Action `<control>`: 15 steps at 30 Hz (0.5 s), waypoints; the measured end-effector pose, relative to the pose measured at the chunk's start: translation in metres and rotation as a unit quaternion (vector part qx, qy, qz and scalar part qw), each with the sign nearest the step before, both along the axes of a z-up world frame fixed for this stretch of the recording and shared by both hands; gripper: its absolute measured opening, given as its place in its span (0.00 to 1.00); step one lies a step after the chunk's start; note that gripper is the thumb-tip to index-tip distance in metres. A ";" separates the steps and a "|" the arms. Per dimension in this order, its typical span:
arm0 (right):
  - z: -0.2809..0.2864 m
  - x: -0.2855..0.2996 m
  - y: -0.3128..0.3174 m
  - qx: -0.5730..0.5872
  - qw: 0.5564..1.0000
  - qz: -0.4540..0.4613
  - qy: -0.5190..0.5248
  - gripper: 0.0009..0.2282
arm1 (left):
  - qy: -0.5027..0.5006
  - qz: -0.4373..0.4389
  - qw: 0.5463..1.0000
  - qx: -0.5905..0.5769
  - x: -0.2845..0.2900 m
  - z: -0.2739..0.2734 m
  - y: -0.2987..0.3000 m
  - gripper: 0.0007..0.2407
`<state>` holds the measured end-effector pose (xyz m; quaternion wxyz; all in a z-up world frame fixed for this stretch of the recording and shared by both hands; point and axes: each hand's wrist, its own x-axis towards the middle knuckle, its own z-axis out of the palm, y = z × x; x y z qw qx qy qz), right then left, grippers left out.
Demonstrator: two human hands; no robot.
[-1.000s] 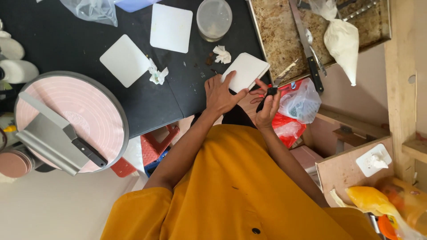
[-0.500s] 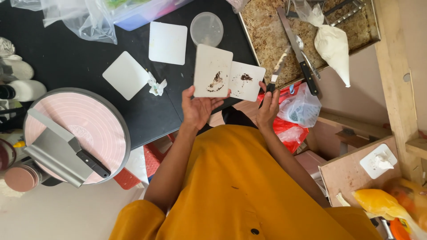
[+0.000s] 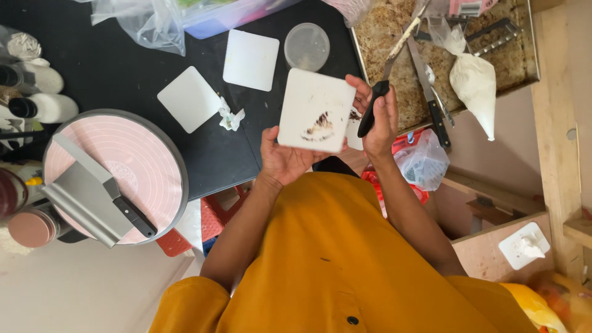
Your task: Cleaning a spatula and applying small amounts of chocolate frosting to square boards for cake decoration.
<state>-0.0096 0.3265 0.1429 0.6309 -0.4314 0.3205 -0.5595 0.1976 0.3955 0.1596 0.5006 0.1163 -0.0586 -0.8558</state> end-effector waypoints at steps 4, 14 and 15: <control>0.003 0.015 0.001 -0.021 1.000 0.013 -0.014 0.18 | 0.042 0.018 0.992 0.114 -0.002 -0.017 0.004 0.41; 0.004 0.032 -0.008 -0.020 0.999 0.028 -0.018 0.14 | 0.092 0.037 0.989 0.107 0.003 0.016 -0.008 0.41; 0.000 0.030 -0.008 -0.021 0.999 0.036 -0.017 0.13 | 0.068 0.037 0.991 0.105 0.003 0.017 -0.008 0.40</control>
